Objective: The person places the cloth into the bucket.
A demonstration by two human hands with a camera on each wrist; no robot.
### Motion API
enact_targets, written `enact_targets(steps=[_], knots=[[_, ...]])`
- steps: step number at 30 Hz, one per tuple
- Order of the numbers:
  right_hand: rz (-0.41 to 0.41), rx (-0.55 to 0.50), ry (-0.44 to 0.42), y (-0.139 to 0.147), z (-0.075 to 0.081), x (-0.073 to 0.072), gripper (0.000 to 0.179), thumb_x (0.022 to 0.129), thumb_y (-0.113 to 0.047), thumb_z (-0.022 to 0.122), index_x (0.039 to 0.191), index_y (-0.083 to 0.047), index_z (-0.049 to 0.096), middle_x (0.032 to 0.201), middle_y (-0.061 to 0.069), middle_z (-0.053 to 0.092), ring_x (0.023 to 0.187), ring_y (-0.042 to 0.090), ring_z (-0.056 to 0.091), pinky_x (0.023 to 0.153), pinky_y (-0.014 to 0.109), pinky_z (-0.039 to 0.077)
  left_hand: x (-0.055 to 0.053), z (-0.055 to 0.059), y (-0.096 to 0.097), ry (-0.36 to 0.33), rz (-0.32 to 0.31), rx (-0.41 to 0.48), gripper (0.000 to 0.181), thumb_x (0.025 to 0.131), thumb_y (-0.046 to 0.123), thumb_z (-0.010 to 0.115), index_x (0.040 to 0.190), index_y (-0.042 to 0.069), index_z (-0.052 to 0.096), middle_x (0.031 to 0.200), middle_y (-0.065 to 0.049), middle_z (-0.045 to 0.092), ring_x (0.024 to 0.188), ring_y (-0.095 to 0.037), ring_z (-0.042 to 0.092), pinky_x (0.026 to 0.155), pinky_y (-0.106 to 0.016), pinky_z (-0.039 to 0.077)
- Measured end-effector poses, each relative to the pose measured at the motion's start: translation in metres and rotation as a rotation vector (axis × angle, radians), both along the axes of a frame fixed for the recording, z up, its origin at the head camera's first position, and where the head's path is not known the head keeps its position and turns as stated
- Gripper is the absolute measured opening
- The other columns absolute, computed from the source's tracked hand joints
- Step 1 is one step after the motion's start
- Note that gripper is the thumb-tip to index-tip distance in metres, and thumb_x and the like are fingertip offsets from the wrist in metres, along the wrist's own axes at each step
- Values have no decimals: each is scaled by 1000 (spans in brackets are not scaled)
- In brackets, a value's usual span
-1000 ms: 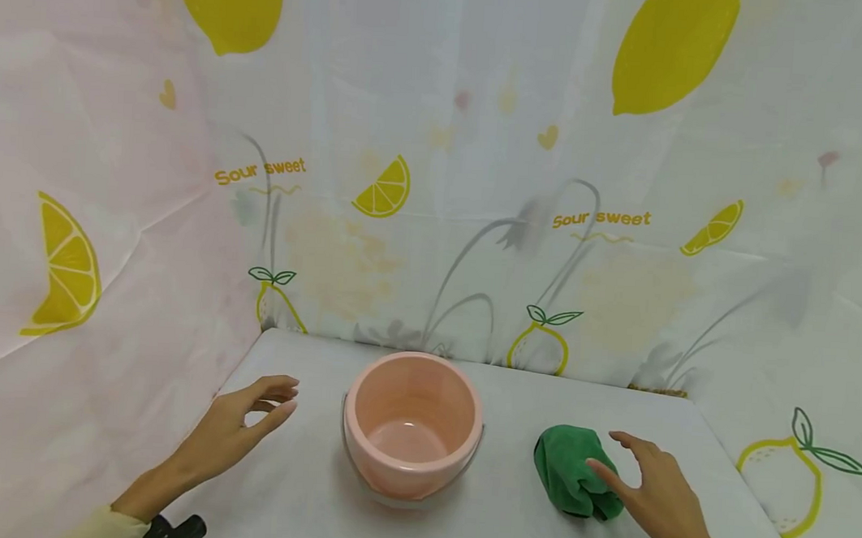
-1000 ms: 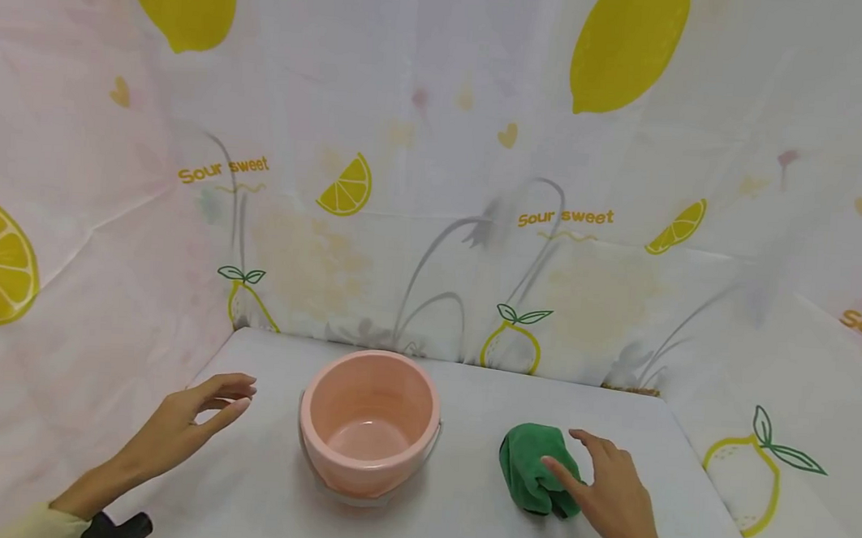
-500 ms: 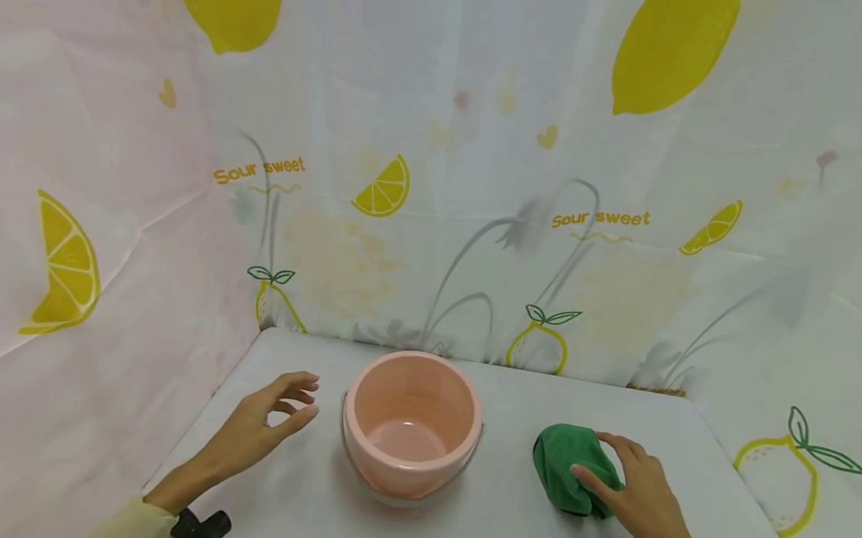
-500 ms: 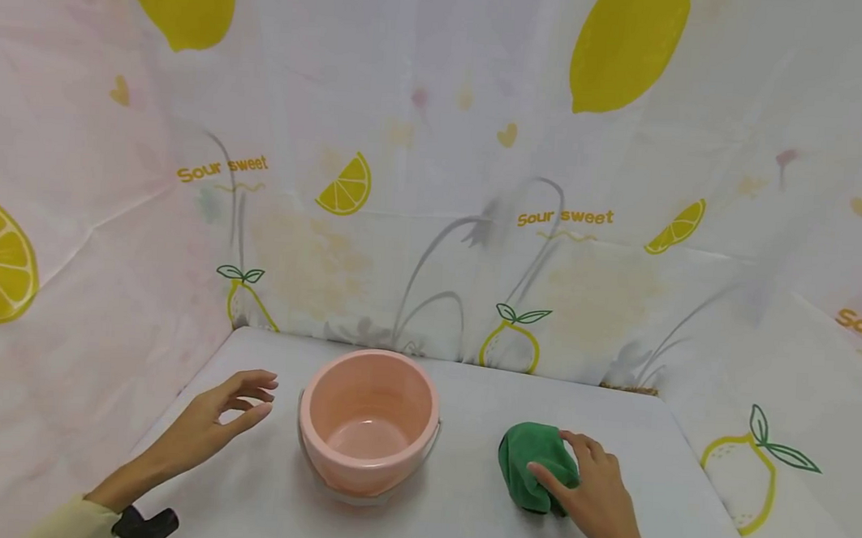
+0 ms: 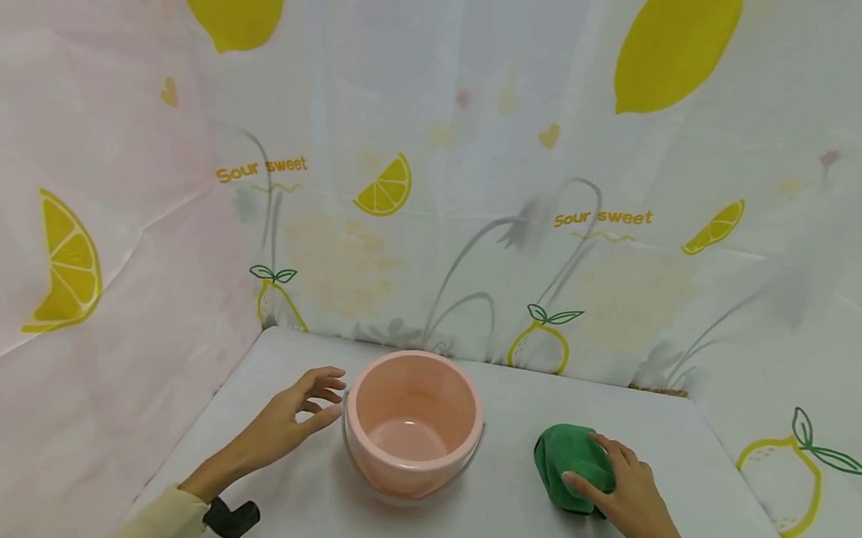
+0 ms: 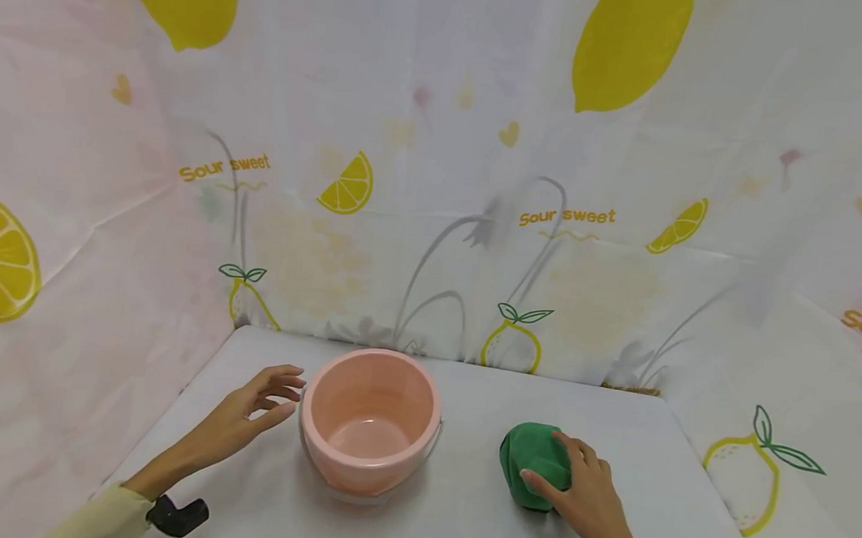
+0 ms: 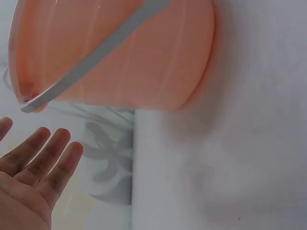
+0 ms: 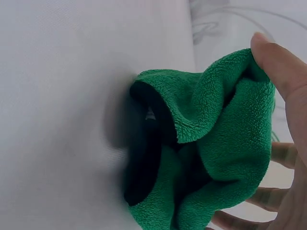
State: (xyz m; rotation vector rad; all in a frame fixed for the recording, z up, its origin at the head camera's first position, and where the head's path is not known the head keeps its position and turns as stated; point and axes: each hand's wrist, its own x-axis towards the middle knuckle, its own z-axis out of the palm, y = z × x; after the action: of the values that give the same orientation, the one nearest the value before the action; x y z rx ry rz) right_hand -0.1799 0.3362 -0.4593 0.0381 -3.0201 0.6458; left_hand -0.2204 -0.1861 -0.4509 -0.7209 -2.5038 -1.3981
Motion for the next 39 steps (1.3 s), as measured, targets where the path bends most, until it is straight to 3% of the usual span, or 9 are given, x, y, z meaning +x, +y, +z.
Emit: enact_targets(steps=[5, 11, 25, 39], knots=[[4, -17, -60, -2, -4, -6, 93, 91, -67, 66, 157, -10, 35, 151, 36, 35, 123, 59, 43, 85, 72, 49, -3, 2, 9, -39, -29, 21, 50, 102, 31, 67, 147, 34, 46, 135, 1, 61, 116, -16, 63, 95, -33, 55], [23, -46, -76, -3, -11, -7, 92, 89, -64, 69, 157, -11, 37, 152, 35, 34, 123, 62, 43, 82, 69, 51, -4, 0, 16, -55, -84, 32, 55, 101, 31, 69, 150, 30, 44, 138, -1, 59, 119, -17, 61, 95, -34, 55], [28, -49, -26, -8, -21, -12, 92, 82, -58, 81, 153, -11, 44, 142, 37, 45, 111, 55, 57, 80, 61, 55, -3, 0, 22, -151, -83, 29, 58, 99, 36, 69, 151, 32, 43, 135, -4, 62, 109, -22, 65, 90, -42, 57], [10, -47, 16, -12, -27, -16, 97, 79, -50, 87, 152, -4, 43, 136, 38, 49, 107, 56, 61, 82, 63, 55, -3, 1, 24, -206, -106, 69, 60, 100, 32, 70, 153, 28, 42, 140, -7, 59, 116, -19, 65, 98, -35, 54]])
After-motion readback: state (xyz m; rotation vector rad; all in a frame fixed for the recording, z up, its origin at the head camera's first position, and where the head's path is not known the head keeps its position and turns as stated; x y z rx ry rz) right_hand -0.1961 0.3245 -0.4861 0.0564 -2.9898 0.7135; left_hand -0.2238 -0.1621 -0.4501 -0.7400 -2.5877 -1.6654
